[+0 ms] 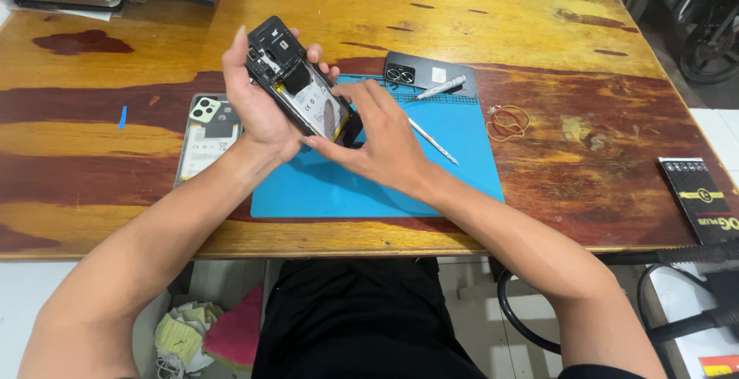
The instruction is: The person repairs a disassembled smartphone on a blue mat, prying at the frame with a metal tool, brushing dust from the internals, and working around the board. They then remove the old battery from the housing and press a new battery into place inside the phone body.
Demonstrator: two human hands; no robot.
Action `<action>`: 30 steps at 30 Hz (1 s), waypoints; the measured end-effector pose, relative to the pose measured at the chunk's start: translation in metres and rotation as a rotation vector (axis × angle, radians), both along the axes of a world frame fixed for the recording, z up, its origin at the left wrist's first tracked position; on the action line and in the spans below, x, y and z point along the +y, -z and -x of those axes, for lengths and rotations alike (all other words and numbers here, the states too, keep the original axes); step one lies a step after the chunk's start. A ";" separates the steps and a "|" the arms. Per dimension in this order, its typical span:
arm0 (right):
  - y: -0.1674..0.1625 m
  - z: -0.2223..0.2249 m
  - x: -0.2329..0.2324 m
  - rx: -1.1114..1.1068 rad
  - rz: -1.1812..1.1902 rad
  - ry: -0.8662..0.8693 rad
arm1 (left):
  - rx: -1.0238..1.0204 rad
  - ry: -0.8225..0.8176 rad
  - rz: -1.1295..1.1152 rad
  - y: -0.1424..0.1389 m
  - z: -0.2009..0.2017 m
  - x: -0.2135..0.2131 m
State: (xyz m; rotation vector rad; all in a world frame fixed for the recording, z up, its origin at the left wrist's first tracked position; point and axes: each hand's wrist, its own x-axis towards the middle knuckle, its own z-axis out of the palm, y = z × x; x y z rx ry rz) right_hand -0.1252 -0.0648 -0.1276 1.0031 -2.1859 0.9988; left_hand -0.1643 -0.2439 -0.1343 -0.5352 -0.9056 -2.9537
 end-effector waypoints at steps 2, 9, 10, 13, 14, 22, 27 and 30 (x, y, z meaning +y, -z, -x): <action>0.002 0.002 0.000 -0.017 -0.006 0.008 | -0.011 0.010 -0.035 -0.001 0.001 0.000; 0.009 0.014 0.000 -0.377 0.010 -0.032 | 0.053 -0.006 -0.020 -0.001 0.000 -0.001; 0.010 0.017 0.000 -0.496 0.008 -0.047 | 0.078 0.002 0.005 0.000 0.001 -0.001; 0.012 0.026 0.006 -0.457 0.089 -0.087 | 0.132 -0.021 0.141 0.003 0.002 -0.001; 0.011 0.030 0.010 -0.433 0.090 -0.081 | 0.133 -0.056 0.227 0.003 0.004 -0.002; -0.005 0.065 0.053 -0.289 -0.020 0.049 | 0.003 -0.268 0.792 -0.018 0.014 -0.021; -0.007 0.073 0.064 -0.185 -0.042 0.025 | 0.141 -0.156 0.816 -0.020 0.016 -0.026; -0.007 0.076 0.065 -0.295 0.068 -0.033 | 0.091 -0.151 0.751 -0.015 0.018 -0.026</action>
